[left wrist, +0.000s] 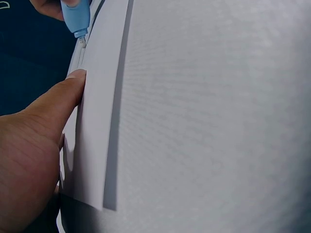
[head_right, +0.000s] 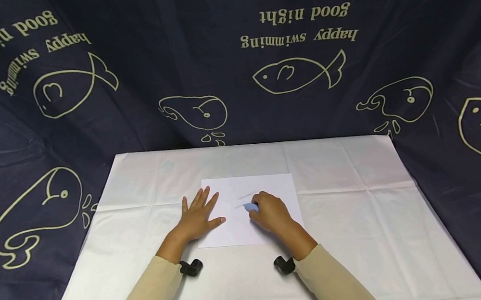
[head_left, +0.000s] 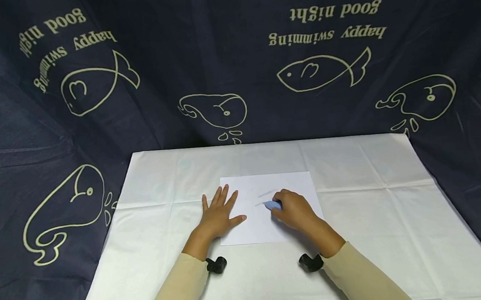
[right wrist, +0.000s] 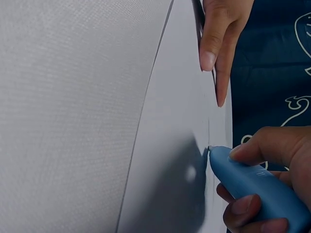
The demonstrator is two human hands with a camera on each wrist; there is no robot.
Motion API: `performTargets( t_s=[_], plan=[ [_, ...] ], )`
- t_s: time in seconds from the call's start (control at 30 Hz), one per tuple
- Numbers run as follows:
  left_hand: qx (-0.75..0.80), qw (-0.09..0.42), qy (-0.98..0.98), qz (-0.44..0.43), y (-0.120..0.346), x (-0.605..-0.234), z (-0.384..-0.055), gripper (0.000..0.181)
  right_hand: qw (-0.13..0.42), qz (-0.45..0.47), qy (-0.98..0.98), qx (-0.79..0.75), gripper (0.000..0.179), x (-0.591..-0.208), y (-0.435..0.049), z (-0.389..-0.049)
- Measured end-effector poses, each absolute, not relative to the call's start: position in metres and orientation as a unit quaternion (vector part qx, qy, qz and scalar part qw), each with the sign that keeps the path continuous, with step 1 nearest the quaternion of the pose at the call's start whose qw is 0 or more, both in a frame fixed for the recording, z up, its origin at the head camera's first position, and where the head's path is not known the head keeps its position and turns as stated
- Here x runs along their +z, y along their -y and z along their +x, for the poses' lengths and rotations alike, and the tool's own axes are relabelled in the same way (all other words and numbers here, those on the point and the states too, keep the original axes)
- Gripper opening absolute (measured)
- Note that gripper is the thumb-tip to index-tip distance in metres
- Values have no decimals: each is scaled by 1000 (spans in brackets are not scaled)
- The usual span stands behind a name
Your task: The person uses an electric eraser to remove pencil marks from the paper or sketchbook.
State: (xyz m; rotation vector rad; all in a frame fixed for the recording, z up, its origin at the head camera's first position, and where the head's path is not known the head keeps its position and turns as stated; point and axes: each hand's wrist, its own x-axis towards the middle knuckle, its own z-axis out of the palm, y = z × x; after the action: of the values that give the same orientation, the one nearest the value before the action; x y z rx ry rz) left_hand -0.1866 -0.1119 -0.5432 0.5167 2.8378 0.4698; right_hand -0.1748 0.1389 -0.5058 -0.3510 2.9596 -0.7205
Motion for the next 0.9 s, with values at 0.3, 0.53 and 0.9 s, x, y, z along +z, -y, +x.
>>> performTargets(
  t_s=[0.3, 0.53, 0.9],
  plan=[
    [158, 106, -966, 177, 112, -546, -187, 83, 31, -120, -963, -239, 18, -507, -137, -175],
    [157, 108, -966, 177, 112, -546, -187, 84, 27, -118, -964, -237, 18, -507, -139, -175],
    [163, 107, -965, 177, 113, -546, -187, 83, 10, -126, -962, -244, 19, -510, -138, -175]
  ],
)
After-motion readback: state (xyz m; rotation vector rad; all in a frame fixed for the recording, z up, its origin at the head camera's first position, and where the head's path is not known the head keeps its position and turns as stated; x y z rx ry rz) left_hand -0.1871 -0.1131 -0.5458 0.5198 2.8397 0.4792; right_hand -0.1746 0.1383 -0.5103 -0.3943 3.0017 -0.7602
